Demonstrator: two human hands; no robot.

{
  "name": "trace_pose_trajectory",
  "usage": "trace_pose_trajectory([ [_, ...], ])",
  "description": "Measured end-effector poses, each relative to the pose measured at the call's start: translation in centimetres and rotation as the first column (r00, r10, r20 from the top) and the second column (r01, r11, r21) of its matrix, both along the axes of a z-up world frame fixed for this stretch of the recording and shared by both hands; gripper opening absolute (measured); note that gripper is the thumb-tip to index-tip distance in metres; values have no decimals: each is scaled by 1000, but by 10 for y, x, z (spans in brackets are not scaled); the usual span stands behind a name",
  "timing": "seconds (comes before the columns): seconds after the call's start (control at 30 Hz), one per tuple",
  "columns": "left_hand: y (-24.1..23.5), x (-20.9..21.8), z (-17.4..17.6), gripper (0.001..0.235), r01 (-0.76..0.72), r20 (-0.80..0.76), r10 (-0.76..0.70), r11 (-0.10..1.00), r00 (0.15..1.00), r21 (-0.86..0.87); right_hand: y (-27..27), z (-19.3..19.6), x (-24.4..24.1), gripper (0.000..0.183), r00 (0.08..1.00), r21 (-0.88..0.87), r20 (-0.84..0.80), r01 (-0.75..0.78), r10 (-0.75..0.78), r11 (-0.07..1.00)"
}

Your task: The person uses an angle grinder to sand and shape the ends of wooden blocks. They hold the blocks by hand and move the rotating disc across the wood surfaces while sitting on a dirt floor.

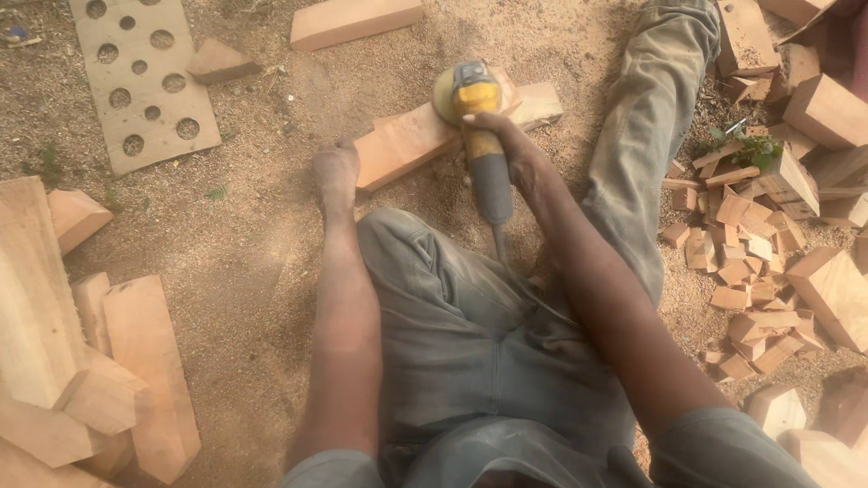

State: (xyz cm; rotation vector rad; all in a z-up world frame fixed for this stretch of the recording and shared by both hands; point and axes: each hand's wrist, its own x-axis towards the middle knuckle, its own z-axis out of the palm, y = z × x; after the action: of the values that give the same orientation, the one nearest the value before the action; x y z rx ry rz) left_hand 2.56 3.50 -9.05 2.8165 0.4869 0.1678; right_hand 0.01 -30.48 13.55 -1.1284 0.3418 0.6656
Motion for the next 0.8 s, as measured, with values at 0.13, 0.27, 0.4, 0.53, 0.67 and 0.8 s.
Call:
trace_pose_trajectory([
  [0.13,-2,-5,6,31,115,-56,-107,981,993,158,-44,-4,24,76,979,214,-24,203,-203,955],
  [0.27,-7,-2,24,35,-64,-14,65,997,998,32,-56,-7,27,75,965,114,27,256,-261,960],
  [0.4,-15,-13,36,29,25,-56,-24,1000,998,16,-44,-12,0,75,990,10,60,129,-129,992],
  [0.53,-12,-8,40,50,-274,-232,192,872,954,-406,-13,-5,-24,74,1000,-4,-22,-11,11,1000],
  [0.67,-11,-5,27,57,-171,77,191,962,979,-213,4,-6,-49,72,994,-15,-69,-90,89,996],
  [0.8,-9,-5,28,56,-234,-82,220,892,972,-388,-8,-3,-44,72,993,-19,-50,-110,109,994],
])
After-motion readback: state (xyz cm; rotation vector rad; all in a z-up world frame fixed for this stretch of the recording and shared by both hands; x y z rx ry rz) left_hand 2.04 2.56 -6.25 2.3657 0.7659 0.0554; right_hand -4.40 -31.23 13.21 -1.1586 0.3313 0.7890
